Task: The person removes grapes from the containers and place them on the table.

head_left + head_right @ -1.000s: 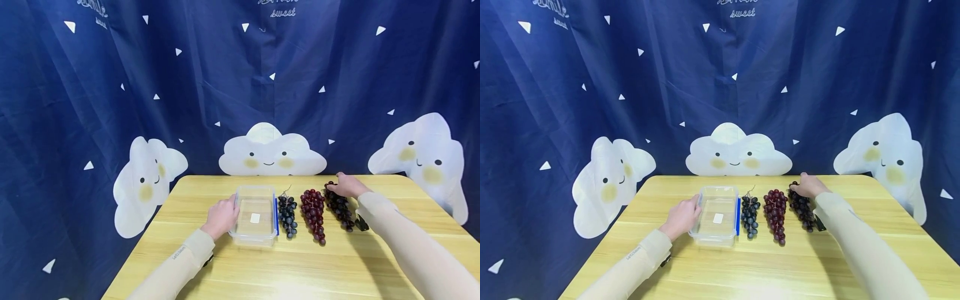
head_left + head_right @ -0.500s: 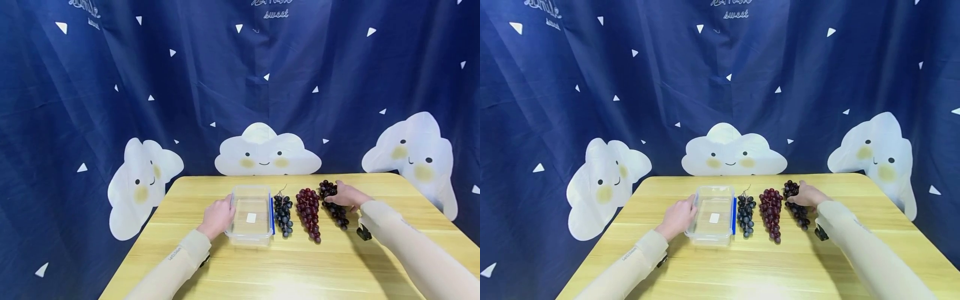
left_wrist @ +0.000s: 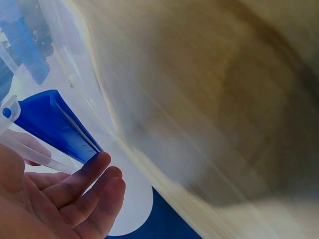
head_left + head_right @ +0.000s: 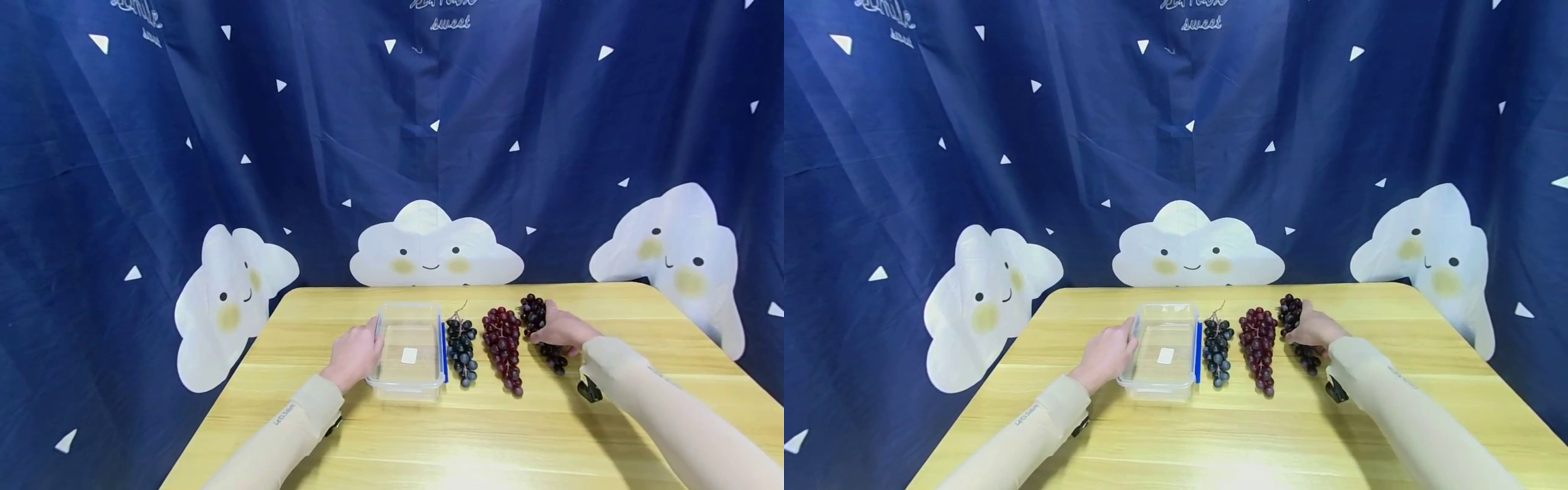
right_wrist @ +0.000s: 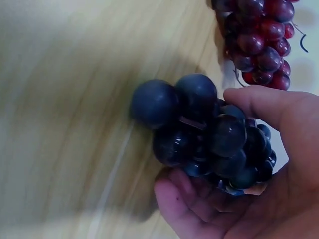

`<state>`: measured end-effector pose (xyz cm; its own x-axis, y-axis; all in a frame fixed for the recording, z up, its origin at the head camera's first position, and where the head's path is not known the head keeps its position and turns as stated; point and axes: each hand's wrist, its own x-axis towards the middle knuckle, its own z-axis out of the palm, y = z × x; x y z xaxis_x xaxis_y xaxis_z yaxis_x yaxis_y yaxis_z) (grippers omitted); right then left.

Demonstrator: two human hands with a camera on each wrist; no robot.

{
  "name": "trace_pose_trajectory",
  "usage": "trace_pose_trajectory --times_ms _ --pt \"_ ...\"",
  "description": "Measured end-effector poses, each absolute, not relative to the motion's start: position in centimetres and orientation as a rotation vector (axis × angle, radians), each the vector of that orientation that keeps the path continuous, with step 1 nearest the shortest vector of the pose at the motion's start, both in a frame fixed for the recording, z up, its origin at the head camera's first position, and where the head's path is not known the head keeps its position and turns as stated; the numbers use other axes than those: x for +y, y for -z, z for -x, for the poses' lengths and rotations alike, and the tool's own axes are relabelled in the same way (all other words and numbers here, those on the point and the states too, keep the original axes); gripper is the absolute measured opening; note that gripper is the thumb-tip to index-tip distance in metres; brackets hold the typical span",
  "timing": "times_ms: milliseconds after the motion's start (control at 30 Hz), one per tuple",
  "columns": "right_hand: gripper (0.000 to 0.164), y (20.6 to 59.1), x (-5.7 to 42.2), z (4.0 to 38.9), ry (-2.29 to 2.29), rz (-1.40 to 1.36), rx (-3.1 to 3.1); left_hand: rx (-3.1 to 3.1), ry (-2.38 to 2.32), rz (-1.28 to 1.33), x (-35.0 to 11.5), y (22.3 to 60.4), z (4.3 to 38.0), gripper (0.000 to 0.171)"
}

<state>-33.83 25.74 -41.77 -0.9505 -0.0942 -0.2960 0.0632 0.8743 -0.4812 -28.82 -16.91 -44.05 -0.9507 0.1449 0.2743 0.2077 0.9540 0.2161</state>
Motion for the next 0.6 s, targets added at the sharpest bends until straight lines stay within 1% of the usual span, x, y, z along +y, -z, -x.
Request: trace_pose_trajectory --times_ms 133,267,600 --pt "0.106 41.99 25.61 33.78 0.698 0.030 2.742 -2.847 0.341 0.260 -16.94 44.07 28.85 0.048" --pt "0.099 41.99 25.57 33.63 0.674 0.048 2.758 -2.852 0.341 0.258 -16.94 44.06 28.90 0.049" --pt "0.092 41.70 25.92 32.97 0.691 0.093 2.782 -2.852 0.336 0.266 -16.97 44.02 28.86 0.050"
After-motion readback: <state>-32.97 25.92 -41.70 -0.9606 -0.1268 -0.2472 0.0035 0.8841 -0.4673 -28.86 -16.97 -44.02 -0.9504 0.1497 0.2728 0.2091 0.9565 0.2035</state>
